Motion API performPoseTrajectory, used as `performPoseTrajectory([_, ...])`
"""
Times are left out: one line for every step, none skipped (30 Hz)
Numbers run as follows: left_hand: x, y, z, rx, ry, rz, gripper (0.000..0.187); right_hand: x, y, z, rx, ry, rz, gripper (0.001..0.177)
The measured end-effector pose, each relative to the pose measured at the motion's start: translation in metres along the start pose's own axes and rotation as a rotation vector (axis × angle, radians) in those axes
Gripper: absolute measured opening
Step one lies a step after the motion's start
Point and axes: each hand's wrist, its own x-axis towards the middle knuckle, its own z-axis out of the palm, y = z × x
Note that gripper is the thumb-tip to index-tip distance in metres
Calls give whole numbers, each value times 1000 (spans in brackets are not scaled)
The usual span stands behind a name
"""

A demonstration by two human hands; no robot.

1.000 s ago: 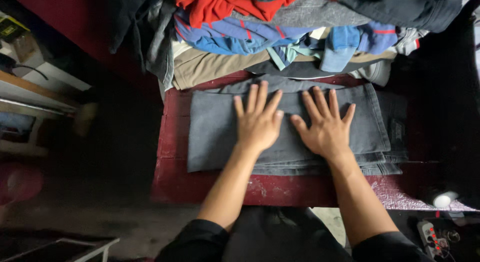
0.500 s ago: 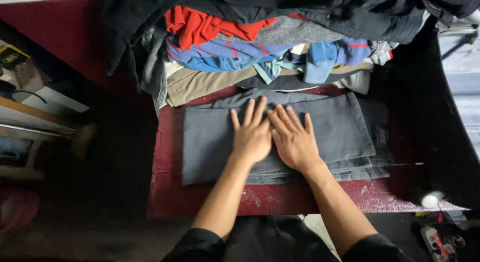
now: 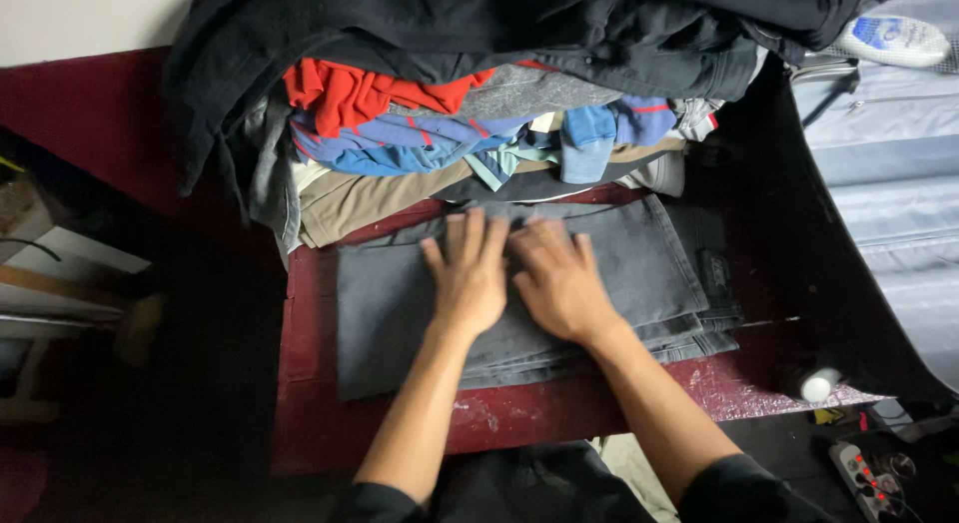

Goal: The person folds a pair of grey pants on a wooden surface and places them into an open suitcase.

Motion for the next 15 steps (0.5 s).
performPoseTrajectory([2,8,6,-37,98,116,57,0,-7,6,4,-52,-72,65])
performPoseTrajectory([3,10,12,-74,198,232,52,-3,-4,5,5,-57,-69,65])
performPoseTrajectory([6,5,15,-76,202,235,52,-2,5,1,-44,-58,-40,62])
performPoseTrajectory([8,-5,15,-57,212,231,49,0,13,-2,-93,-59,-10,59])
performPoseTrajectory([9,-16,16,-37,219,224,47,-1,23,-6,-95,-58,-9,59])
performPoseTrajectory([11,-25,17,-39,219,225,47,-2,36,-12,-130,-17,58,59])
performPoseTrajectory([14,-34,18,-95,247,180,52,-5,48,-17,-165,26,124,59])
performPoseTrajectory([16,-38,20,-152,274,135,60,-7,57,-20,-167,27,124,59])
performPoseTrajectory([17,-39,22,-154,279,135,60,-5,64,-22,-153,68,123,62])
performPoseTrajectory([17,-38,23,-120,295,139,58,-3,66,-24,-138,108,121,65])
performPoseTrajectory([13,-37,24,-90,303,137,56,-3,62,-23,-140,102,120,65])
performPoseTrajectory([11,-36,24,-93,301,133,56,1,52,-19,-289,29,195,69])
performPoseTrajectory([12,-32,24,-34,299,122,56,4,42,-17,-443,-41,271,72])
performPoseTrajectory([13,-29,23,25,297,111,56,1,27,-14,-312,-74,226,72])
performPoseTrajectory([15,-27,21,19,307,113,56,0,12,-11,-183,-97,177,73])
